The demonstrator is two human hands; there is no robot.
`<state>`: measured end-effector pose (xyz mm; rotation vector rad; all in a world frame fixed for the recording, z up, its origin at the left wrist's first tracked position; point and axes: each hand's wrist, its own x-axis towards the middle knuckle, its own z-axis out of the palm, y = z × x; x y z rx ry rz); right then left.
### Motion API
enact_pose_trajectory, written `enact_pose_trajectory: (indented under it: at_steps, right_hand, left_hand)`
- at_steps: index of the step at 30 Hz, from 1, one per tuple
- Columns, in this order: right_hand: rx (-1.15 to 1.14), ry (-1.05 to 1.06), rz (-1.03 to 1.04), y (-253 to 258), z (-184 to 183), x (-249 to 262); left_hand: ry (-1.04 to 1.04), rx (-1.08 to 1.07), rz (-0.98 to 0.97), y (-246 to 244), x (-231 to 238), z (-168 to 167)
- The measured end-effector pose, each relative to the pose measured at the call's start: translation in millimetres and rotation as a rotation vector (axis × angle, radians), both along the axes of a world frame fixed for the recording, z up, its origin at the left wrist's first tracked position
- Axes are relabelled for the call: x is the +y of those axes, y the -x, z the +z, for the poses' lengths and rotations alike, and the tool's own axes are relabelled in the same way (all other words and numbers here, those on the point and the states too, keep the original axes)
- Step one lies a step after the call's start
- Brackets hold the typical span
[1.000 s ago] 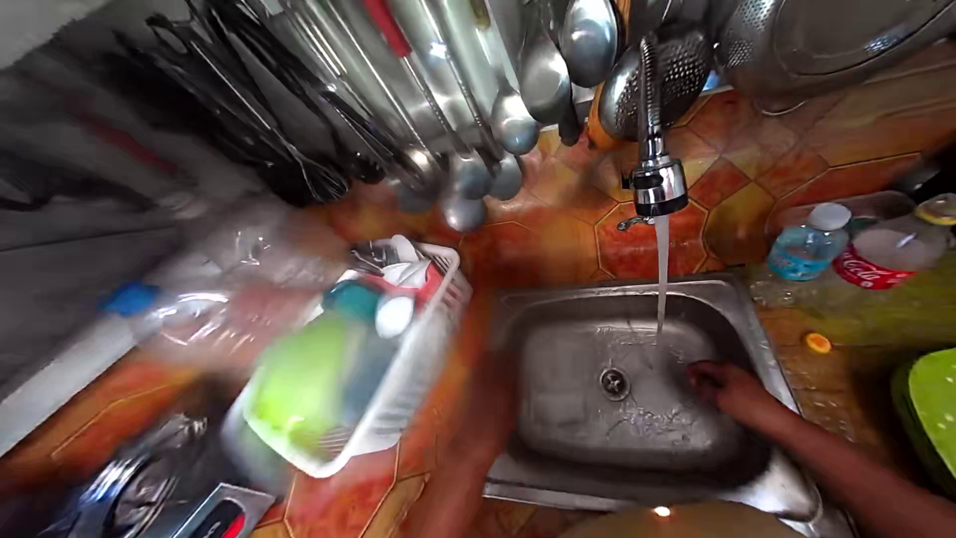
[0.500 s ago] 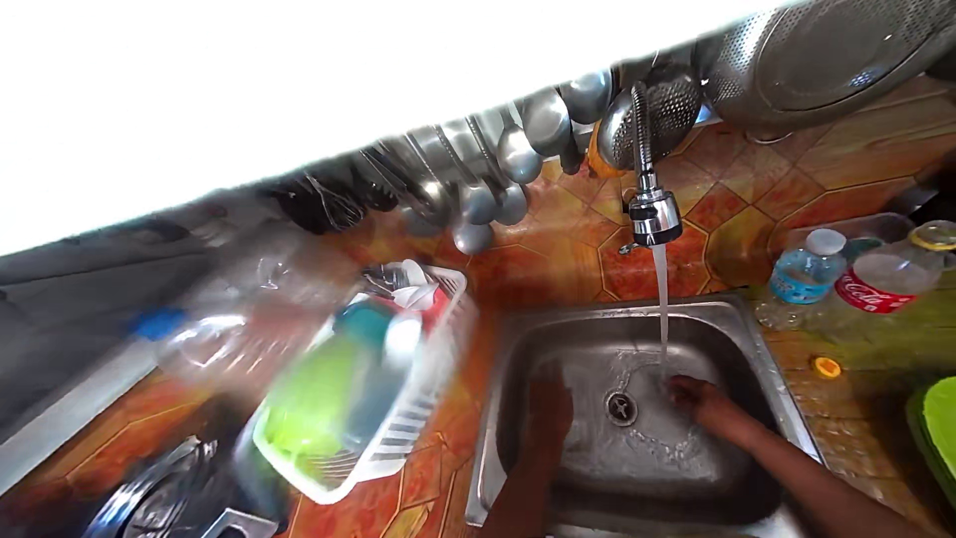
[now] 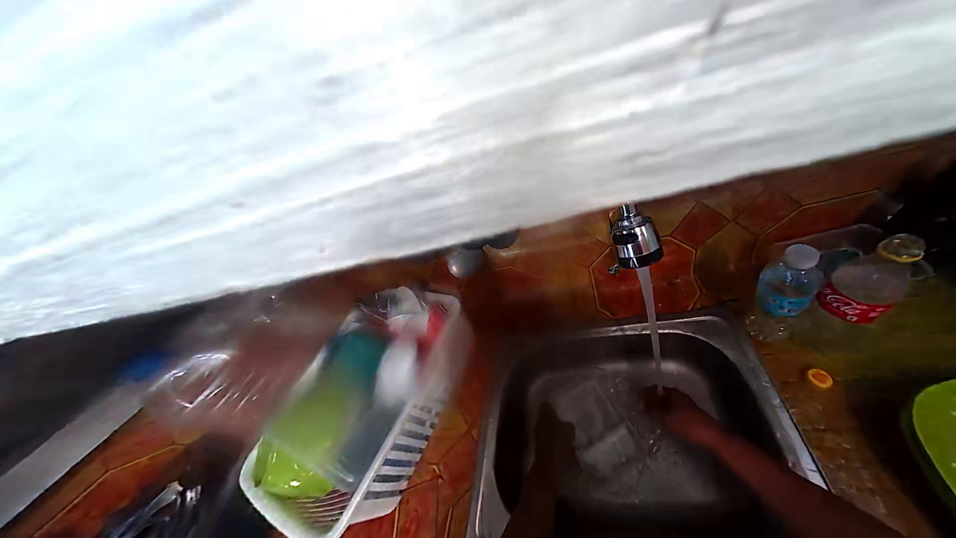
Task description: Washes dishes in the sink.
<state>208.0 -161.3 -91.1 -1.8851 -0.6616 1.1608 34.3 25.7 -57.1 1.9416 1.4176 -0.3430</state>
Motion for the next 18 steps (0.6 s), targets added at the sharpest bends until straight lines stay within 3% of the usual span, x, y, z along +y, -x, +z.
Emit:
enact_pose_trajectory:
  at_steps: [3,7,10,15,18]
  right_hand:
    - [0.132,0.065,-0.002,14.5,-5.0,-14.3]
    - [0.379,-0.059,-0.362,27.0,16.9,-31.6]
    - [0.353,-0.122,-0.554,21.6,30.7,-44.7]
    - [0.184,-0.094,-0.526,7.0,47.5,-71.0]
    - [0.149,-0.066,-0.515,2.8,59.7,-83.0]
  left_hand:
    - [0.101,-0.162,0.120,-14.6,-15.4,-6.4]
    - [0.252,-0.294,0.225,-34.5,-41.8,10.2]
    - [0.384,-0.382,0.273,-42.9,-58.8,16.6]
    - [0.108,-0.357,-0.066,-49.7,-43.6,7.8]
    - [0.146,-0.298,-0.258,-53.9,-39.7,15.4]
